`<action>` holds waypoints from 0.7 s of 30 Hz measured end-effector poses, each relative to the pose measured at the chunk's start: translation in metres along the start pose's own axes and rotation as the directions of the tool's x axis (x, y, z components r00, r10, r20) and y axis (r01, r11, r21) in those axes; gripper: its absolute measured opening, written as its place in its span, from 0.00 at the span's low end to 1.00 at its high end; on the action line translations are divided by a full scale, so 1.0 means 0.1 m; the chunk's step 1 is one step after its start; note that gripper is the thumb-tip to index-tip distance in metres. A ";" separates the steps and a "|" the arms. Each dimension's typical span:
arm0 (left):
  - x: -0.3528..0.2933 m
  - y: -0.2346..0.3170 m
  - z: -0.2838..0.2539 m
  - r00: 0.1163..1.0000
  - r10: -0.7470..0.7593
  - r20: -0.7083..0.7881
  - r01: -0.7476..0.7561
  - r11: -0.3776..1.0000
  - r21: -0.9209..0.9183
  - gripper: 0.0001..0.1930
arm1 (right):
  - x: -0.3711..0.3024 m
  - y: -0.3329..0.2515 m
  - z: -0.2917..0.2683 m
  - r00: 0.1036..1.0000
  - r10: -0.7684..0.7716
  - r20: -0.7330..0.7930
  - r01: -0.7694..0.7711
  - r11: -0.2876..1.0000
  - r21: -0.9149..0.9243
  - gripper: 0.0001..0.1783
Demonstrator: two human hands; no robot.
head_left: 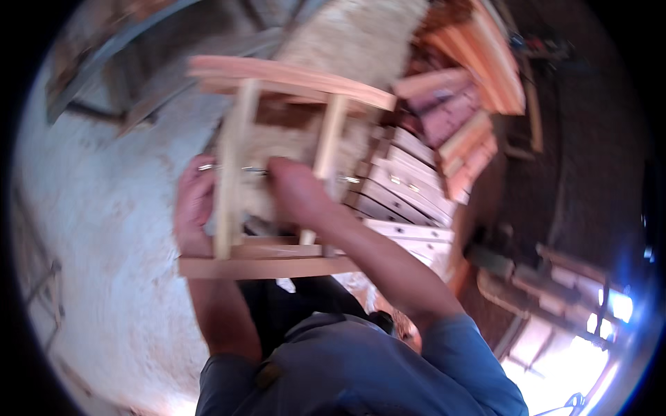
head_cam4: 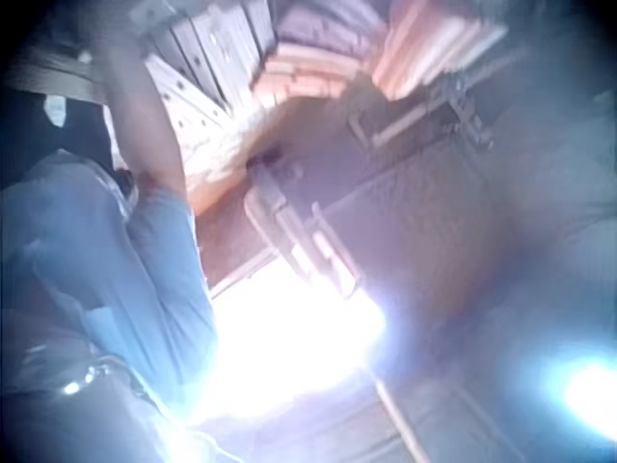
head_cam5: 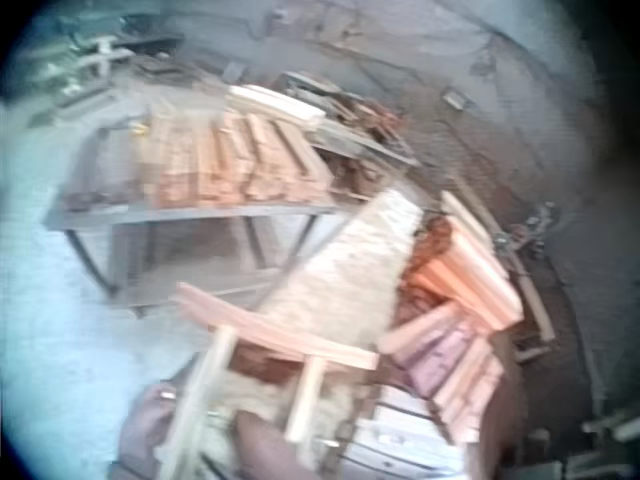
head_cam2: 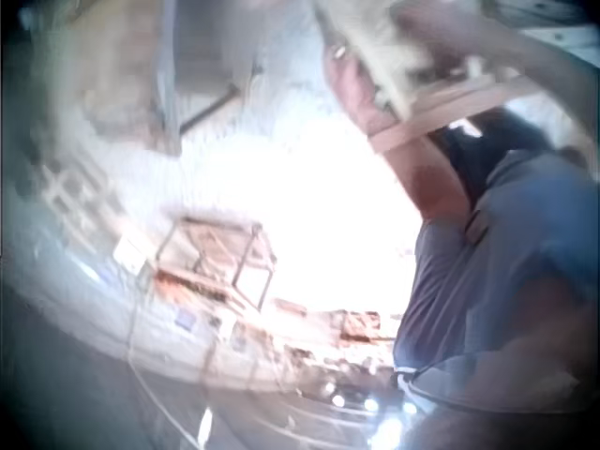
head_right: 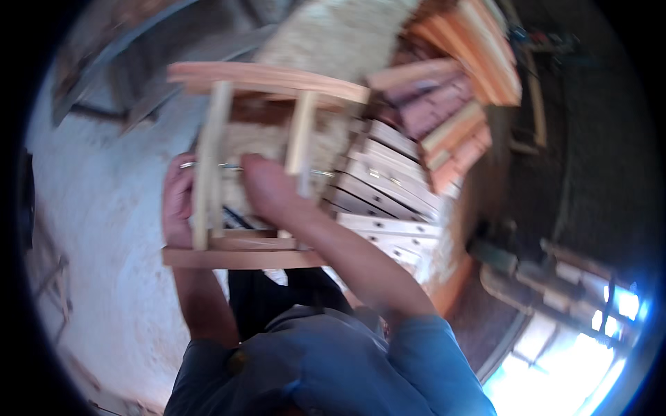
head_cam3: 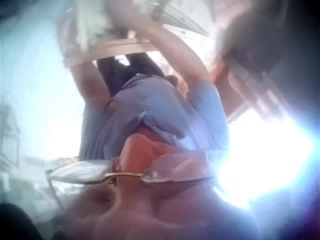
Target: The person assembles a small wooden stool by inserting metal dowels into pre-drilled holes and joining the wooden frame components. After assembling the stool, the person moves to a woodworking machine and operates a lever to adjust the machine's head.
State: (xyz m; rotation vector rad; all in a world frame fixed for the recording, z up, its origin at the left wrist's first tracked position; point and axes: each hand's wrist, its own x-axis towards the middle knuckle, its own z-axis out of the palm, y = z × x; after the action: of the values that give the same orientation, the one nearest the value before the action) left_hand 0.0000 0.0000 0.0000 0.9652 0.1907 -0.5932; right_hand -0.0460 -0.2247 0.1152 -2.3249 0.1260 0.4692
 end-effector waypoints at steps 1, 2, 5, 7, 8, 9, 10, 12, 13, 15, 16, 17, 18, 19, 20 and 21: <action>0.15 -0.10 0.10 0.998 -0.030 0.054 0.032 0.999 -0.026 0.10 | -0.05 0.05 -0.08 0.998 0.052 -0.032 -0.053 0.998 -0.027 0.06; 0.19 0.03 0.23 0.997 -0.074 0.038 0.075 0.996 -0.037 0.09 | -0.02 0.05 -0.01 0.993 0.045 -0.113 -0.053 0.997 -0.062 0.06; 0.13 0.00 0.49 0.999 -0.045 0.009 0.045 0.999 -0.017 0.09 | -0.44 0.07 -0.58 0.996 0.032 -0.079 -0.033 0.999 -0.008 0.08; 0.17 -0.25 0.58 0.999 -0.014 0.047 0.021 0.990 -0.137 0.10 | -0.75 0.29 -0.95 0.981 0.149 -0.124 -0.164 0.979 -0.118 0.09; 0.14 -0.25 0.60 0.999 -0.026 0.039 0.032 0.989 -0.141 0.10 | -0.91 0.44 -1.08 0.950 0.245 -0.194 -0.272 0.954 -0.126 0.09; 0.13 -0.24 0.62 0.999 -0.031 0.034 0.035 0.988 -0.149 0.10 | -1.06 0.68 -1.19 0.939 0.217 -0.266 -0.258 0.957 -0.130 0.11; 0.14 -0.25 0.64 0.998 -0.039 0.044 0.045 0.988 -0.150 0.10 | -1.21 0.97 -1.24 0.889 0.144 -0.434 -0.244 0.952 -0.183 0.11; 0.17 -0.28 0.63 0.998 -0.041 0.052 0.049 0.987 -0.153 0.10 | -1.42 1.28 -1.35 0.828 0.242 -0.505 -0.402 0.885 -0.235 0.13; 0.17 -0.27 0.60 0.998 -0.035 0.053 0.043 0.988 -0.152 0.10 | -1.46 1.30 -1.35 0.798 0.342 -0.496 -0.497 0.838 -0.224 0.14; 0.14 -0.26 0.59 0.998 -0.028 0.053 0.036 0.989 -0.146 0.10 | -1.50 1.48 -1.24 0.754 0.373 -0.541 -0.540 0.820 -0.187 0.15; 0.13 -0.22 0.60 0.999 -0.021 0.031 0.025 0.991 -0.132 0.10 | -1.48 1.59 -1.16 0.769 0.331 -0.548 -0.512 0.831 -0.217 0.14; 0.13 -0.22 0.61 0.999 -0.022 0.029 0.025 0.991 -0.129 0.10 | -1.47 1.67 -1.12 0.782 0.288 -0.553 -0.484 0.840 -0.246 0.13; 0.12 -0.24 0.59 1.000 -0.024 0.015 0.025 0.992 -0.124 0.10 | -1.47 1.67 -1.11 0.784 0.223 -0.579 -0.449 0.849 -0.280 0.12; 0.10 -0.21 0.61 1.000 -0.021 0.002 0.021 0.993 -0.117 0.10 | -1.45 1.72 -1.11 0.795 0.213 -0.568 -0.432 0.856 -0.284 0.12; 0.08 -0.19 0.66 1.000 -0.014 0.023 0.018 0.989 -0.146 0.10 | -1.46 1.75 -1.13 0.802 0.164 -0.574 -0.388 0.874 -0.293 0.11; 0.13 -0.24 0.58 1.000 -0.028 0.014 0.029 0.992 -0.122 0.10 | -1.45 1.75 -1.15 0.807 0.109 -0.581 -0.339 0.890 -0.305 0.11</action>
State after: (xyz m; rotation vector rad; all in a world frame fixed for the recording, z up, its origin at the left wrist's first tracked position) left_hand -0.0087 -0.0627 0.0104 0.8410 0.2273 -0.6068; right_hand -0.1857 -0.4371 0.1285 -2.8064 0.6553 -0.1015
